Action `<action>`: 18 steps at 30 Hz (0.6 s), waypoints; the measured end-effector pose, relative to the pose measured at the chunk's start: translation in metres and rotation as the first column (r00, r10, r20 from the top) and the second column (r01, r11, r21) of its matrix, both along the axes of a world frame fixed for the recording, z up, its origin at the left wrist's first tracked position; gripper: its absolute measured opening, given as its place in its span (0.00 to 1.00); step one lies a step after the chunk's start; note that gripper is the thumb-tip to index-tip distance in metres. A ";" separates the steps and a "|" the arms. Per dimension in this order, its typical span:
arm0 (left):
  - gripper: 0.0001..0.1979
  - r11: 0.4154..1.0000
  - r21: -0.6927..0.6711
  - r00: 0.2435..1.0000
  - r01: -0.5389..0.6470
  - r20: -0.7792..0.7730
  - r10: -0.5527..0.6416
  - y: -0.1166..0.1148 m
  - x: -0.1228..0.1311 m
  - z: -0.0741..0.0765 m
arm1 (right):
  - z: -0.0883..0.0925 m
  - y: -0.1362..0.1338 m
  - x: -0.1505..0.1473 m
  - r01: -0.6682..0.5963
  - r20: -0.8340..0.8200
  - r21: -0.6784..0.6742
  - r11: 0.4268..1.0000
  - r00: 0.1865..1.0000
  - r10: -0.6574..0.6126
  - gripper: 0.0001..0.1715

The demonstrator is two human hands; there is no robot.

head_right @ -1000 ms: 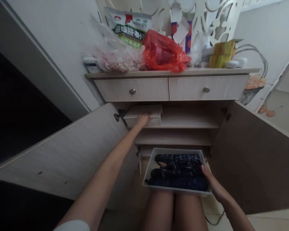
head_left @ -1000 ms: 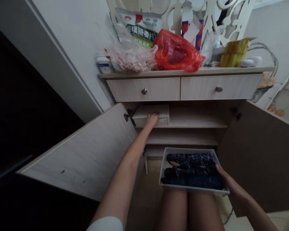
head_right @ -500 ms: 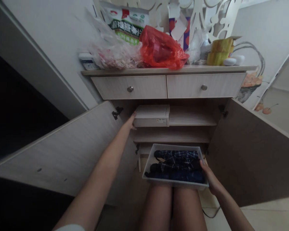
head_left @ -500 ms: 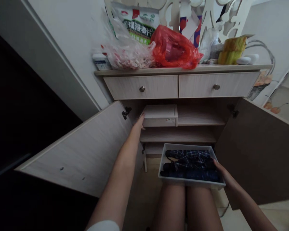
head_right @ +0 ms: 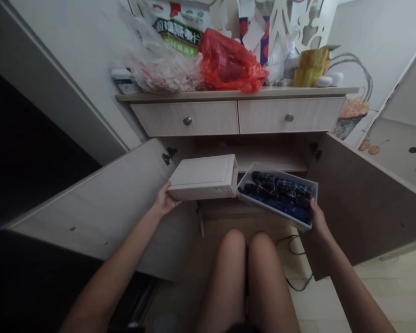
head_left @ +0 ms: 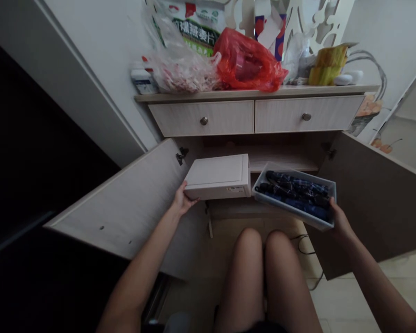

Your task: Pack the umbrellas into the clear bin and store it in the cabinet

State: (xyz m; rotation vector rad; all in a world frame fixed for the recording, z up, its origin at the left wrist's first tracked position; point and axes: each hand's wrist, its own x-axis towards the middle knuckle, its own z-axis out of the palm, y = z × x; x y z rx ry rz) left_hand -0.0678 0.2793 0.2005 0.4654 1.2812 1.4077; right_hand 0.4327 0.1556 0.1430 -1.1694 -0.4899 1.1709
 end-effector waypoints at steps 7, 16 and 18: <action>0.14 0.998 0.065 1.000 -0.013 -0.013 0.014 -0.041 0.005 0.012 | -0.002 0.037 -0.018 0.101 0.051 0.179 0.979 0.992 -0.112 0.31; 0.12 0.986 0.087 0.983 -0.144 -0.102 0.152 -0.050 0.008 0.009 | 0.005 0.033 -0.018 -0.105 0.158 0.111 0.988 0.984 0.087 0.29; 0.12 0.989 0.074 0.987 -0.131 -0.088 0.137 -0.054 0.010 0.003 | 0.009 0.028 -0.019 -0.185 0.112 0.045 0.982 0.978 0.179 0.28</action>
